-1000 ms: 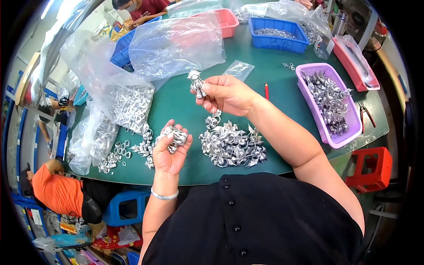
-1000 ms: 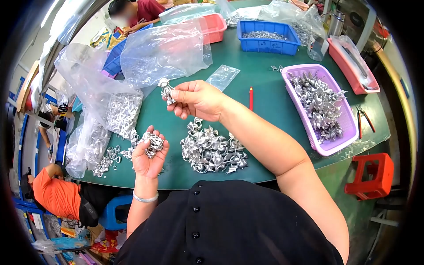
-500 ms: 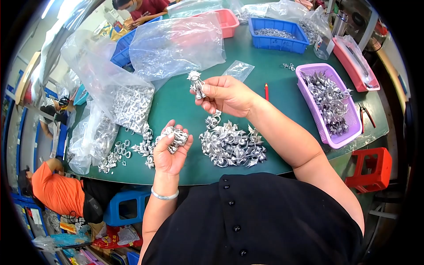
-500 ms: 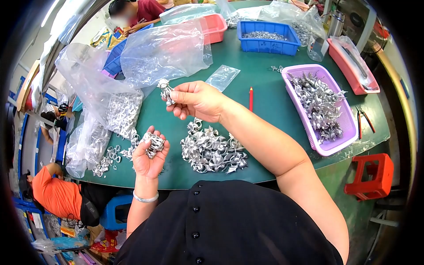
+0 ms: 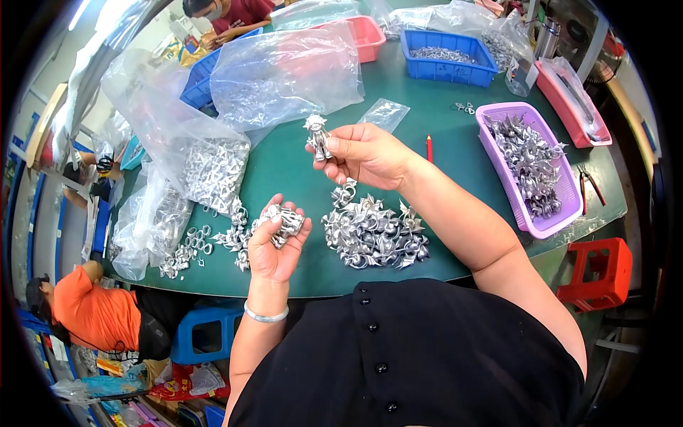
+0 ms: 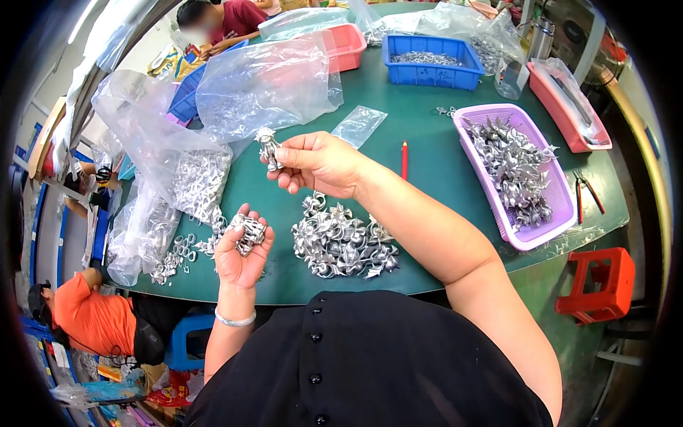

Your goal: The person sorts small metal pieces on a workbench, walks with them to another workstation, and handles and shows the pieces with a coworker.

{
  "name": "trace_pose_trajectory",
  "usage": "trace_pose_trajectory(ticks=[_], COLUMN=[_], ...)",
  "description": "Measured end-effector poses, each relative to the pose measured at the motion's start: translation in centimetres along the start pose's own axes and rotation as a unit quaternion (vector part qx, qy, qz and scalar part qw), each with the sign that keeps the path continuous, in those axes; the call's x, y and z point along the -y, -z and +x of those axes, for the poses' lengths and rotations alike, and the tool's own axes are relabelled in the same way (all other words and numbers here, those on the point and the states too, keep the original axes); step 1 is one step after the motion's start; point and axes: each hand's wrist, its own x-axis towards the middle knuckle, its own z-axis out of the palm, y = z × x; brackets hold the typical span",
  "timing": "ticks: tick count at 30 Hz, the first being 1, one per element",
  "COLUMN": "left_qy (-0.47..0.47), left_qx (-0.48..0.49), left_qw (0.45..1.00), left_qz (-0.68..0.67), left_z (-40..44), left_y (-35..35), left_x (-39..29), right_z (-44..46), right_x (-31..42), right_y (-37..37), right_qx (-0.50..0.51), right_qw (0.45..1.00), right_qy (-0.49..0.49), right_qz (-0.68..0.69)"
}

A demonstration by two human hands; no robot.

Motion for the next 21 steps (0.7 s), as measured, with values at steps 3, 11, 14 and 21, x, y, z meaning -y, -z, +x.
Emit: trace_pose_trajectory(ticks=[3,11,14,21], left_qy=[-0.001,-0.002,-0.003,-0.004], left_qx=[0.005,0.005,0.007,0.005], left_qw=[1.000,1.000,1.000,1.000], left_qz=[0.001,0.003,0.006,0.009], left_z=[-0.05,-0.12,-0.17,-0.35], left_y=[-0.02,-0.03,-0.04,-0.18], left_x=[-0.04,-0.11,-0.13,-0.20], right_z=[0.13,-0.04,-0.10,0.14], right_x=[-0.12,-0.03,0.00,-0.38], right_y=[0.24,0.11,-0.01,0.34], right_qx=[0.012,0.013,0.006,-0.019], right_qw=[1.000,1.000,1.000,0.999], right_qy=[-0.001,-0.011,-0.018,-0.035], right_qz=[0.003,0.004,0.007,0.017])
